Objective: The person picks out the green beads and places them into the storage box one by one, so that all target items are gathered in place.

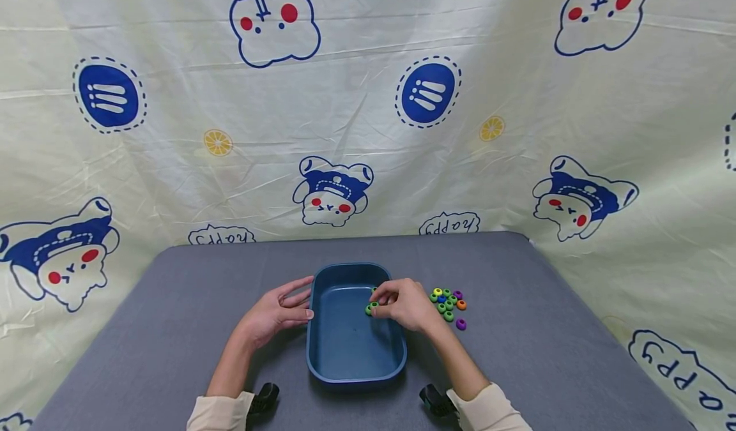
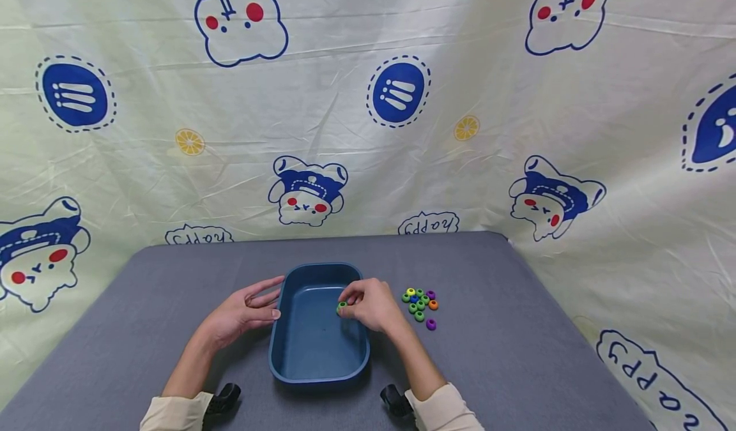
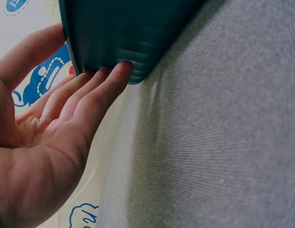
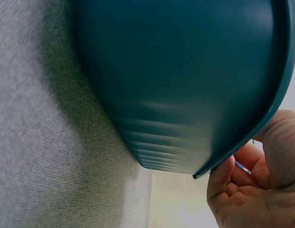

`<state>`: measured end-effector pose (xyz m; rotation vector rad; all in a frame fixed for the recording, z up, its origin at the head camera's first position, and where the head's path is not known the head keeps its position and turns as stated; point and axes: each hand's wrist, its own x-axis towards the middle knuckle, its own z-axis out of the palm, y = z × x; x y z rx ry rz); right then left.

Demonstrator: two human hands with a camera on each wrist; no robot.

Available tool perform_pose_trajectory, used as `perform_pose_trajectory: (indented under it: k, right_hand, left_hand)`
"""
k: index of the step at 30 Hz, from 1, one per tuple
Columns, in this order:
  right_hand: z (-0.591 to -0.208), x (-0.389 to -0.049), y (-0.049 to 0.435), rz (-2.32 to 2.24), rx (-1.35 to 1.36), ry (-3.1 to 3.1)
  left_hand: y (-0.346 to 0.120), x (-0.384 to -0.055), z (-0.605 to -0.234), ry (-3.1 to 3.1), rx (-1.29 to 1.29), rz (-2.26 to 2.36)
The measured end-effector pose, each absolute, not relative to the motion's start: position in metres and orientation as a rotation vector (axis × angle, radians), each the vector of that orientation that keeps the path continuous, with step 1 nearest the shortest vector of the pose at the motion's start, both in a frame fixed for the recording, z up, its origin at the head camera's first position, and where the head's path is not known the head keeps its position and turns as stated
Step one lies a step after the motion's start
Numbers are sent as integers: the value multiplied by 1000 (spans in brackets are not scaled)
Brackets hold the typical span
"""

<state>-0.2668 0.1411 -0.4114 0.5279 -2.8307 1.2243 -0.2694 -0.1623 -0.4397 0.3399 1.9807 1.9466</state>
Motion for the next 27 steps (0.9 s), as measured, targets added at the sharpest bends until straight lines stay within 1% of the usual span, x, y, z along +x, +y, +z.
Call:
perform_pose_trajectory:
  k: [27]
  right_hand:
    - [-413,-270,144,1208,548,-2867]
  left_hand:
    - [-161,-271,-443,1986,302,1961]
